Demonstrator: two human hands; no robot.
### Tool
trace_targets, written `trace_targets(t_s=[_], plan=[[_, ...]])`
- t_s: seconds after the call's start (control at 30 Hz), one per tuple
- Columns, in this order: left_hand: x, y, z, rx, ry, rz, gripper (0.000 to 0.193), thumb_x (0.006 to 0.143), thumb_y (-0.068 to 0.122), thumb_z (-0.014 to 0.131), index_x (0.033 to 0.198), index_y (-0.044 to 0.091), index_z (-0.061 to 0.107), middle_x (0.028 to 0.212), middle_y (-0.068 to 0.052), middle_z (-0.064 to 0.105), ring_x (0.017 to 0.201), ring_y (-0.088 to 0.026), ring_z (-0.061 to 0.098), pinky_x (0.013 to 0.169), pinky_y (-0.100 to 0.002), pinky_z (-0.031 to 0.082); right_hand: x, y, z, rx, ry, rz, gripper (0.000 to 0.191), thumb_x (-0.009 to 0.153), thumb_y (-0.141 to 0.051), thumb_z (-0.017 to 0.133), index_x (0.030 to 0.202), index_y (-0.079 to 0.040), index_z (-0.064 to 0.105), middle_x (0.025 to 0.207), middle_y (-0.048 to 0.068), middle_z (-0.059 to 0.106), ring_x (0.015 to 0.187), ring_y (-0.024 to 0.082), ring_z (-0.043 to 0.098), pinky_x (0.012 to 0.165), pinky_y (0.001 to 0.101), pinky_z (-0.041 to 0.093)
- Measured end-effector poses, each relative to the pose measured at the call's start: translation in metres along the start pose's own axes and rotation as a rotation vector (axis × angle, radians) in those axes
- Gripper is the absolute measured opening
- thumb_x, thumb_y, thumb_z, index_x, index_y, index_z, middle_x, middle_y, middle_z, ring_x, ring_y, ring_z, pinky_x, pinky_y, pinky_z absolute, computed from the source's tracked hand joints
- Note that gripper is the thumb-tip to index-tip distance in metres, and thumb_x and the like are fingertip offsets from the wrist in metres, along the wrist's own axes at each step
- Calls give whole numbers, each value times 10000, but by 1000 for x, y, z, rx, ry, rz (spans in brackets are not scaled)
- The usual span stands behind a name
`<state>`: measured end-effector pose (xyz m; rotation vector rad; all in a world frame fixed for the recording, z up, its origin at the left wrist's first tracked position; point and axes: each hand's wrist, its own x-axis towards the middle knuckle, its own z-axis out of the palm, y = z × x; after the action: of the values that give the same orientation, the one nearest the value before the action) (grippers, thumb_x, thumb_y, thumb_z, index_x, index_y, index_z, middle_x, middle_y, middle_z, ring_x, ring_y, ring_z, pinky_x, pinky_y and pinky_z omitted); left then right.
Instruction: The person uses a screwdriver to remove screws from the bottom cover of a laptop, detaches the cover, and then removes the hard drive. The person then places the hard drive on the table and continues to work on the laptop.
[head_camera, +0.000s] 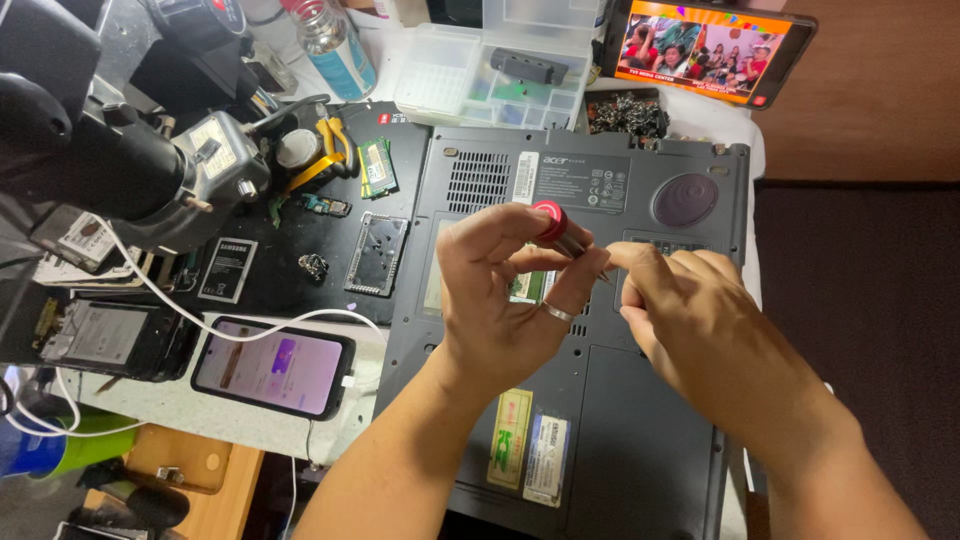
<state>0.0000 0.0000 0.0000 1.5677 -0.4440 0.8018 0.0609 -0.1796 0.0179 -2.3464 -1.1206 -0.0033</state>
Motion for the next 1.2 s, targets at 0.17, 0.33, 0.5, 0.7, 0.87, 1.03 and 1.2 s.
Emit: trace_targets(t_s=[0.17, 0.33, 0.5, 0.7, 0.87, 1.03, 1.2], plan=[[3, -4, 1, -4, -1, -2, 533, 1012, -141, 724, 1341, 79, 367, 1109, -107, 635, 974, -140, 724, 848, -293, 672, 2, 1, 1, 31, 67, -76, 631, 766, -15, 736, 1322, -90, 448, 839, 80, 656, 841, 308, 667, 925, 483, 476], [2, -5, 2, -15, -2, -12, 513, 1017, -143, 721, 1325, 70, 370, 1101, -106, 633, 969, -142, 723, 845, -293, 668, 2, 2, 1, 16, 56, -127, 570, 774, 19, 708, 1276, -77, 455, 851, 74, 623, 822, 285, 670, 947, 476, 468], [2, -6, 1, -24, -12, -27, 507, 1019, -140, 717, 1324, 75, 373, 1093, -96, 631, 971, -137, 726, 843, -293, 672, 3, 7, 3, 3, 30, -149, 495, 813, 66, 652, 1249, -56, 452, 816, 59, 606, 796, 252, 670, 957, 470, 474], [1, -6, 3, -24, 3, -35, 508, 1019, -135, 726, 1319, 78, 376, 1109, -85, 623, 980, -125, 716, 845, -282, 666, 0, 20, -3, 44, 20, 11, 449, 928, -32, 631, 1343, -105, 476, 846, 25, 622, 792, 196, 648, 947, 428, 520], [1, -7, 3, -13, 1, -39, 500, 1011, -133, 731, 1309, 69, 384, 1111, -82, 623, 986, -126, 713, 851, -285, 668, -5, 22, -10, -57, 51, 24, 301, 867, -196, 736, 1124, -165, 583, 900, 24, 672, 926, 225, 659, 928, 428, 473], [1, -6, 3, -26, -9, -51, 479, 1016, -143, 721, 1300, 60, 393, 1107, -88, 628, 980, -130, 720, 846, -289, 678, -5, 8, -5, -121, 122, -135, 279, 782, -157, 768, 1017, -132, 619, 852, 35, 656, 898, 254, 659, 943, 456, 426], [2, -5, 3, -18, -2, -40, 493, 1013, -141, 716, 1306, 58, 374, 1117, -92, 625, 987, -133, 720, 850, -288, 672, 2, -5, -2, -84, 46, -35, 318, 840, -63, 727, 1087, -83, 527, 760, 59, 638, 792, 266, 660, 877, 469, 477]])
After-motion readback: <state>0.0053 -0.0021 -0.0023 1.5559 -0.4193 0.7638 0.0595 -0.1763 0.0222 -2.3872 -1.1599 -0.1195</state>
